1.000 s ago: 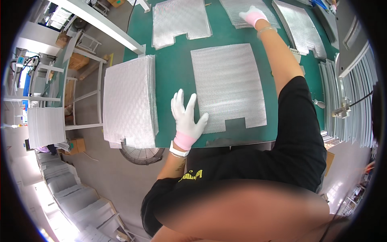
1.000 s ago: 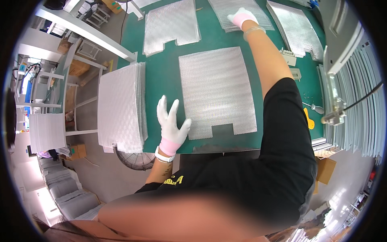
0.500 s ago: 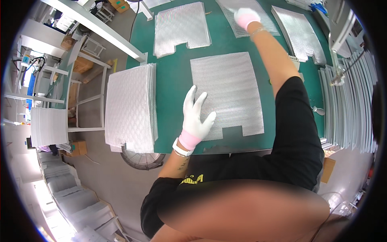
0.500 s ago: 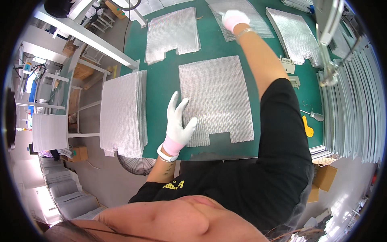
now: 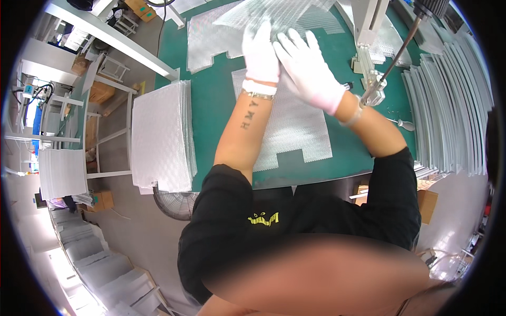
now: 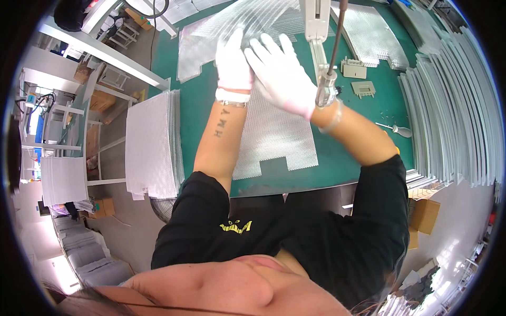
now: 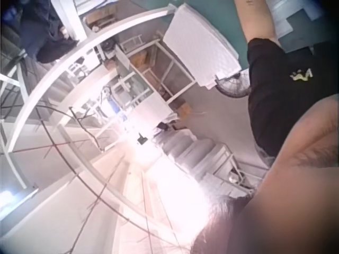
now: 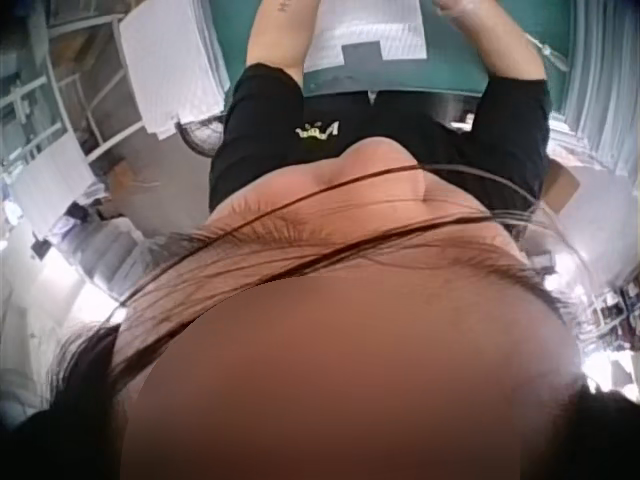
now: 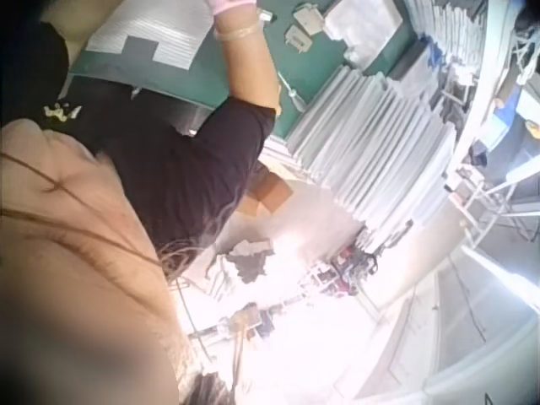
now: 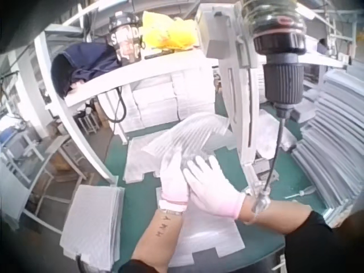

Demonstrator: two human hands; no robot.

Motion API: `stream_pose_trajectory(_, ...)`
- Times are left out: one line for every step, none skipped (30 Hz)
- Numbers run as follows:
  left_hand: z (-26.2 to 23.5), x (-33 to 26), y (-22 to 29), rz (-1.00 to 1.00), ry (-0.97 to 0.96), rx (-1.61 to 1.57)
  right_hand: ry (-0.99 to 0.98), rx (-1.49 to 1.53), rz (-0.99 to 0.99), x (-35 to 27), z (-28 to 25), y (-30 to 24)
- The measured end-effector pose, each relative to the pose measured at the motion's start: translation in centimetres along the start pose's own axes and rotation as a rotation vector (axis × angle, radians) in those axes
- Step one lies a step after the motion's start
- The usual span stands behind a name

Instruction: Assembling a metal mesh filter into its frame using a handle, screws, and tools.

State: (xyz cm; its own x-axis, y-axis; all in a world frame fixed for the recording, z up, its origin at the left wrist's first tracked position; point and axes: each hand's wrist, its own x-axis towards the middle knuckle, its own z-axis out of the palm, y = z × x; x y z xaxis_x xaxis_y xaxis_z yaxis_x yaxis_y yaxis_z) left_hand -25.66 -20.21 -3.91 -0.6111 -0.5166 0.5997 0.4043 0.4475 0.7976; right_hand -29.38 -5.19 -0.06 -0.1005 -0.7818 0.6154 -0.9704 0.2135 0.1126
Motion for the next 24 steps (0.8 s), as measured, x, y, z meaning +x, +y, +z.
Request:
stream_pose_trajectory(-1.2,-1.0,0.4,0.036,0.030,0.085,-0.049,0.143,0.027,-1.3,-1.7,-0.4)
stream_pose_trajectory(-2.4,-2.2,0.9,0.075,0.057,0.165,-0.049,0.143,0.027,-2.6,-3.9,-0.7)
stream_pose_trajectory(-4.2,-4.1,0.0,0.021,0.070,-0.030,0.016,0.117,0.091,-3.9,-5.5,-0.9)
stream_pose_trajectory(-5.4,-5.9,-0.5,-0.034,0.076,-0.236,0.078,0.082,0.164,-5.3,-6.8,-0.7)
stream_pose_trajectory(-5.9,-7.3,2.5,-0.258,0.109,-0.416,0.120,0.097,0.300,-7.2,-7.6,-0.3)
stream_pose_trajectory(-6.9,-9.1,6.1,-0.481,0.159,-0.581,0.164,0.127,0.425,-8.5,-7.9,-0.1)
stream_pose_trajectory(-8.5,-11.2,7.2,-0.489,0.167,-0.573,0.249,0.131,0.416,-9.5,-7.7,0.1)
stream_pose_trajectory(-10.0,-13.1,7.7,-0.627,0.059,-0.512,0.237,0.136,0.421,-10.4,-7.9,-0.6)
stream_pose_trajectory(-11.0,-14.7,8.0,-0.764,-0.046,-0.445,0.022,0.513,0.659,-11.4,-8.2,-1.8)
stream_pose_trajectory(-10.9,-16.0,8.6,-0.785,-0.042,-0.444,-0.210,0.884,0.894,-12.3,-8.6,-2.9)
stream_pose_trajectory(-10.3,-17.4,9.0,-0.666,0.022,-0.244,-0.026,0.635,0.642,-13.7,-7.0,-3.8)
stream_pose_trajectory(-9.6,-18.6,9.4,-0.543,0.079,-0.044,-0.043,0.644,0.654,-14.2,-7.0,-4.4)
stream_pose_trajectory(-8.7,-18.7,10.2,-0.473,0.126,0.166,-0.139,0.671,0.771,-14.4,-7.2,-5.1)
stream_pose_trajectory(-8.5,-18.8,10.6,-0.492,0.127,0.177,-0.235,0.697,0.887,-14.6,-7.1,-5.7)
stream_pose_trajectory(-8.4,-19.0,10.9,-0.464,0.027,0.432,-0.250,0.669,0.883,-14.9,-6.5,-5.9)
stream_pose_trajectory(-8.4,-18.7,10.4,-0.422,-0.083,0.677,-0.258,0.673,0.894,-15.2,-5.9,-5.9)
stream_pose_trajectory(-8.7,-18.9,8.4,-0.104,-0.079,0.813,-0.243,0.655,0.858,-15.4,-5.3,-5.8)
stream_pose_trajectory(-9.4,-19.7,7.5,-0.107,-0.078,0.818,-0.226,0.635,0.822,-15.5,-4.9,-5.8)
stream_pose_trajectory(-9.4,-20.0,7.3,-0.246,-0.163,0.822,-0.217,0.621,0.795,-16.2,-4.1,-5.7)
stream_pose_trajectory(-9.5,-20.2,7.1,-0.385,-0.246,0.822,-0.218,0.624,0.795,-16.4,-3.7,-5.7)
stream_pose_trajectory(-9.6,-20.3,6.7,-0.359,-0.241,0.833,-0.231,0.613,0.791,-16.6,-3.3,-5.7)
stream_pose_trajectory(-9.6,-20.3,6.6,-0.359,-0.241,0.831,-0.245,0.598,0.788,-16.8,-3.2,-5.8)
stream_pose_trajectory(-9.7,-20.4,6.5,-0.375,-0.265,0.827,-0.246,0.596,0.789,-17.0,-3.1,-5.9)
stream_pose_trajectory(-9.7,-20.4,6.4,-0.391,-0.289,0.822,-0.265,0.594,0.804,-17.2,-3.1,-5.9)
